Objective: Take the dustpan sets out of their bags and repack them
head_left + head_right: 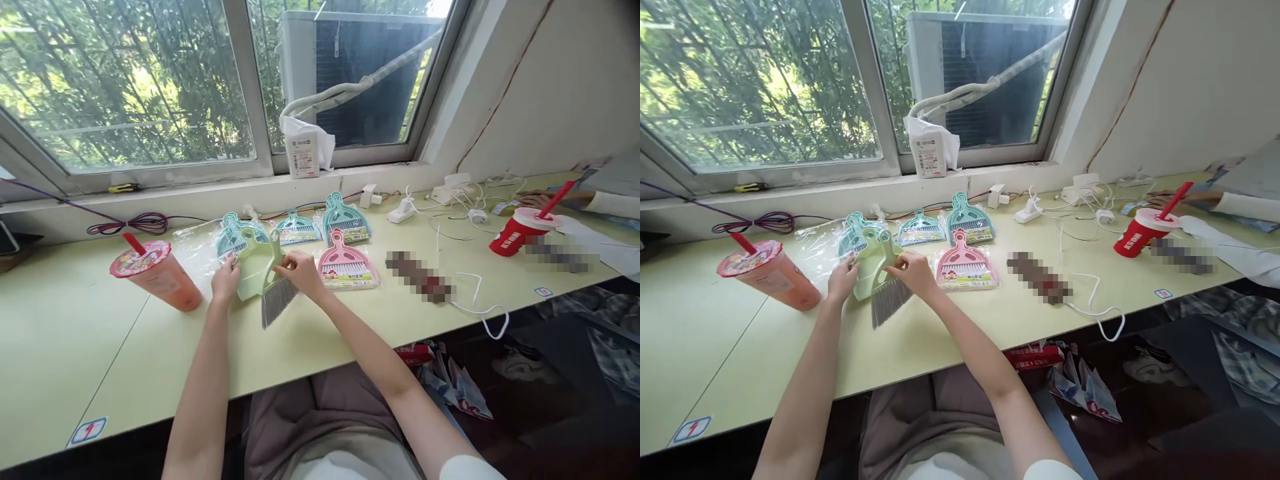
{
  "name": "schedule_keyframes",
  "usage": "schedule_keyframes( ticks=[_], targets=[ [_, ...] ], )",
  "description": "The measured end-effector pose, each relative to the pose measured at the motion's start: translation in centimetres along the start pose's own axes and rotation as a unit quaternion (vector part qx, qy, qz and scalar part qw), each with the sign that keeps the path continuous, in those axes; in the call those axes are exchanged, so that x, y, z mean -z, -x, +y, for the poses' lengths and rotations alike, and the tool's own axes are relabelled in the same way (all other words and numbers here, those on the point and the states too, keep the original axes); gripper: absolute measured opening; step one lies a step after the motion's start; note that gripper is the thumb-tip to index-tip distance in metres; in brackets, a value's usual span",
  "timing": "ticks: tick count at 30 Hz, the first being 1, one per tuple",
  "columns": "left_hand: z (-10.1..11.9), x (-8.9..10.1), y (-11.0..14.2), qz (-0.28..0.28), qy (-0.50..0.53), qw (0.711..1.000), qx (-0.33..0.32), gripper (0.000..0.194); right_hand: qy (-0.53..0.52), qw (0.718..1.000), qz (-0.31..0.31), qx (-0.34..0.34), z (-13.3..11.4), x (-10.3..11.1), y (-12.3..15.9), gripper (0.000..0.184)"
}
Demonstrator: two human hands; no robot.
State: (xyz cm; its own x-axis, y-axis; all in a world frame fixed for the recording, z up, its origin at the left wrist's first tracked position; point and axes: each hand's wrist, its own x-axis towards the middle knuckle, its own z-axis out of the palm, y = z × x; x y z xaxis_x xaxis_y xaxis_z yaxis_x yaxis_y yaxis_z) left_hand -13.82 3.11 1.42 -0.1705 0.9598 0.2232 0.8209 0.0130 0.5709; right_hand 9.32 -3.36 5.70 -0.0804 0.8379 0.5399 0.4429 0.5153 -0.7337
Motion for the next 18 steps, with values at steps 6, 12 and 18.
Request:
schedule_keyframes(
  ticks=[6, 12, 18],
  targets=[
    [0.8, 0.2, 0.9, -0.027, -0.133, 0.991, 0.008, 0.038, 0.22, 0.96, -0.168, -0.049, -0.4, -1.4, 0.7, 0.026],
    [1.2, -0.1, 0.9, -0.022, -0.134, 0.991, -0.004, 0.039, 0.223, 0.952, -0.193, -0.086, 1.5, -2.0, 0.9, 0.024],
    [1.4, -0.3, 1.0, -0.033, -0.127, 0.991, 0.006, 0.043, 0.329, 0.926, -0.178, -0.046, 2.7, -1.9, 1.0, 0.023]
  ],
)
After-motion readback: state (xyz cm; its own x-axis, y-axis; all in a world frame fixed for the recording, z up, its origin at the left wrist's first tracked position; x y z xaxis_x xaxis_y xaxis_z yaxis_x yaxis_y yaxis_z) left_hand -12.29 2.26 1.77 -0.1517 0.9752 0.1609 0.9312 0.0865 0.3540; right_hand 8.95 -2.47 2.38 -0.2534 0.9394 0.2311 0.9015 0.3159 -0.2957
